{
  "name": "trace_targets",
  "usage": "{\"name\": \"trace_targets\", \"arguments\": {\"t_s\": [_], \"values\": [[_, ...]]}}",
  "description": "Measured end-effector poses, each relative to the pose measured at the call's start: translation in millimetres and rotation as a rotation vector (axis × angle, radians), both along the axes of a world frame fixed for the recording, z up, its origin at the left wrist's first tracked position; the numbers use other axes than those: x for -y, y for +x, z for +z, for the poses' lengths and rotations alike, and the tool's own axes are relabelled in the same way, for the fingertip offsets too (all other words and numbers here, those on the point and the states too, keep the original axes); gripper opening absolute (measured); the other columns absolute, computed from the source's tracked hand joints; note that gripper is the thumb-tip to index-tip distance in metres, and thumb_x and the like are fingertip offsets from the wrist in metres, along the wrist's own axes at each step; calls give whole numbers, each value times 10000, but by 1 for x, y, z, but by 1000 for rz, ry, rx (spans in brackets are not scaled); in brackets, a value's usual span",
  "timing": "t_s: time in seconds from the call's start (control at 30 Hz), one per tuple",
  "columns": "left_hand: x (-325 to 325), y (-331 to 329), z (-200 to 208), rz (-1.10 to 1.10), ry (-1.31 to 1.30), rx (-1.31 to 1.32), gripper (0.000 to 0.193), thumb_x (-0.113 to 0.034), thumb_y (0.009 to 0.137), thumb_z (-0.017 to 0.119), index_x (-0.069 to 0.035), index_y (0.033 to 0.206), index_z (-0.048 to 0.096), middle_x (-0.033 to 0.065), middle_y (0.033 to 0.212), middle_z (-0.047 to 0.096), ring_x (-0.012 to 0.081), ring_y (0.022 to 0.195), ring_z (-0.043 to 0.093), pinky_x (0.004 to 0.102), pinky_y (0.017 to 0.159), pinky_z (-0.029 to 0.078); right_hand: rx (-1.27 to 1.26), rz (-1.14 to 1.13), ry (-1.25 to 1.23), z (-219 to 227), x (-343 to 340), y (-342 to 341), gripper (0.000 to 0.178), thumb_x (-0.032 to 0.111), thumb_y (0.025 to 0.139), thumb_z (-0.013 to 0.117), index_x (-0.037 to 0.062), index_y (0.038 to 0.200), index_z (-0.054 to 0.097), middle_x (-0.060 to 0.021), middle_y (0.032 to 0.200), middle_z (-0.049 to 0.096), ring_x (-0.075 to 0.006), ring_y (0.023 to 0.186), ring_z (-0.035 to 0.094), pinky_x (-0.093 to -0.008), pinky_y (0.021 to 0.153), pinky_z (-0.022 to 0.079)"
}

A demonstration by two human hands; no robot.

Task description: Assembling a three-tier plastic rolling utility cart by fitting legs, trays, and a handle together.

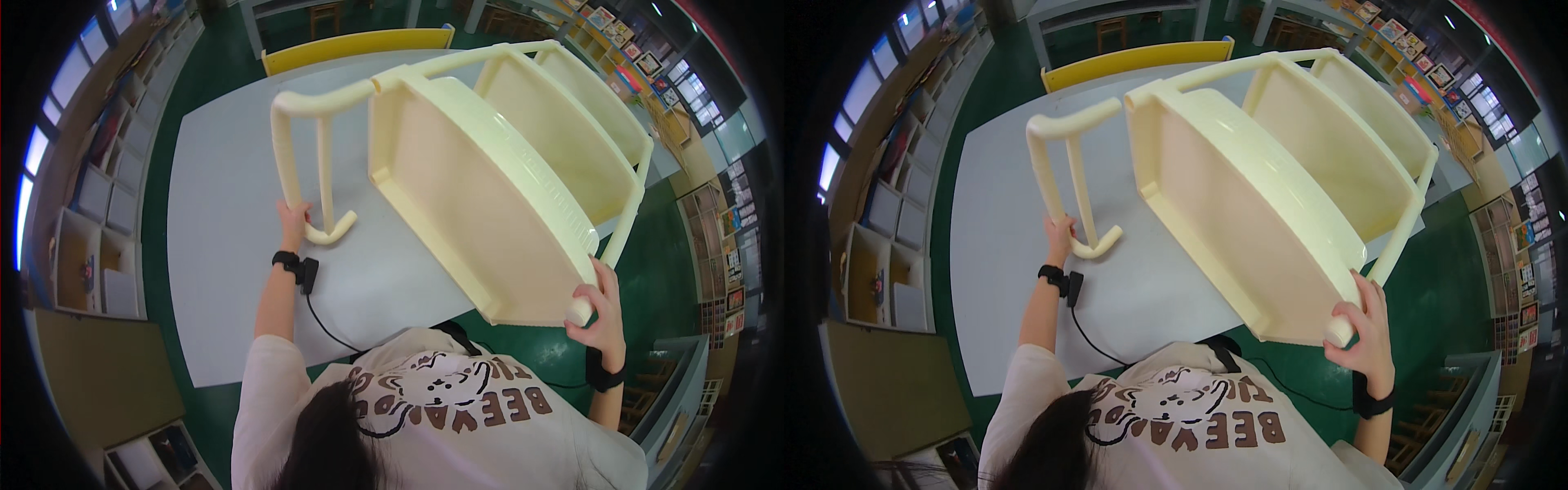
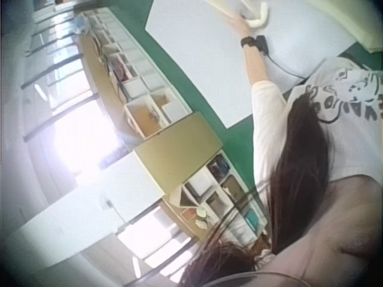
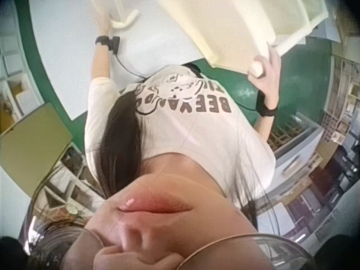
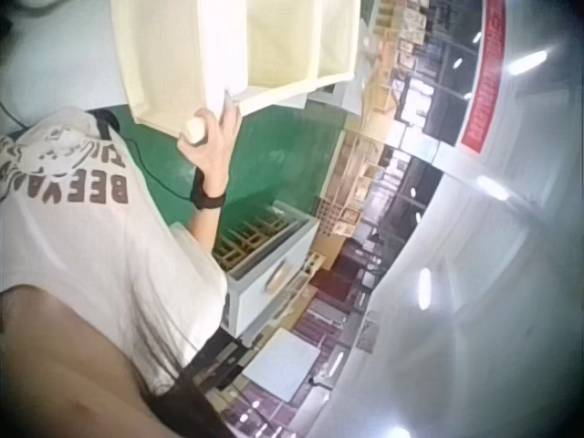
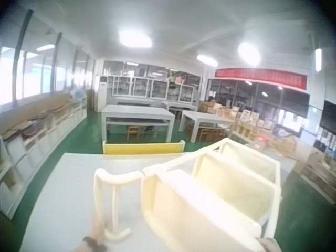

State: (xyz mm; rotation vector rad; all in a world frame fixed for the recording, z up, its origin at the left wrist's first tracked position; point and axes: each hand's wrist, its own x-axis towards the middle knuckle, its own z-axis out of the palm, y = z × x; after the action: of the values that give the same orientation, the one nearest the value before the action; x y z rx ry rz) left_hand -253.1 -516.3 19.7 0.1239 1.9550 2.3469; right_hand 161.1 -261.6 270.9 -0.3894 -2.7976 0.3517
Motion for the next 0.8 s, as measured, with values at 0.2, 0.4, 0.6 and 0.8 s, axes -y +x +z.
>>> {"name": "trace_targets", "arguments": {"t_s": [0.2, 0.4, 0.6, 0.8], "values": [[4, 4, -10, -104, -55, -34, 197, -84, 578, 604, -2, 596, 426, 51, 464, 421, 142, 348, 413, 265, 337, 342, 135, -114, 63, 16, 18, 19, 351, 136, 430, 627, 80, 763, 531, -189, 1134, 392, -369, 1058, 370, -490, 901, 261], [-8, -6, -24, -154, 0, -35, 180, -77, 590, 587, -6, 521, 437, 49, 446, 423, 140, 349, 418, 265, 341, 321, 200, -232, -30, 53, 47, 24, 371, 103, 560, 595, 62, 922, 523, -151, 1269, 296, -311, 1189, 239, -378, 957, 211], [-16, -7, -35, -115, 117, 36, 179, -82, 597, 590, -5, 528, 443, 54, 451, 435, 137, 355, 417, 265, 350, 312, 215, -28, 138, 141, 97, -28, 384, 226, 620, 562, 32, 947, 504, -218, 1208, 352, -357, 1127, 338, -420, 925, 253], [-14, 0, -6, 13, 84, -108, 183, -77, 588, 616, -3, 542, 455, 52, 460, 444, 138, 362, 426, 258, 354, 319, 370, 60, 417, 206, 115, -80, 486, 397, 657, 526, 48, 991, 476, -220, 1175, 371, -348, 1121, 333, -471, 901, 263]]}}
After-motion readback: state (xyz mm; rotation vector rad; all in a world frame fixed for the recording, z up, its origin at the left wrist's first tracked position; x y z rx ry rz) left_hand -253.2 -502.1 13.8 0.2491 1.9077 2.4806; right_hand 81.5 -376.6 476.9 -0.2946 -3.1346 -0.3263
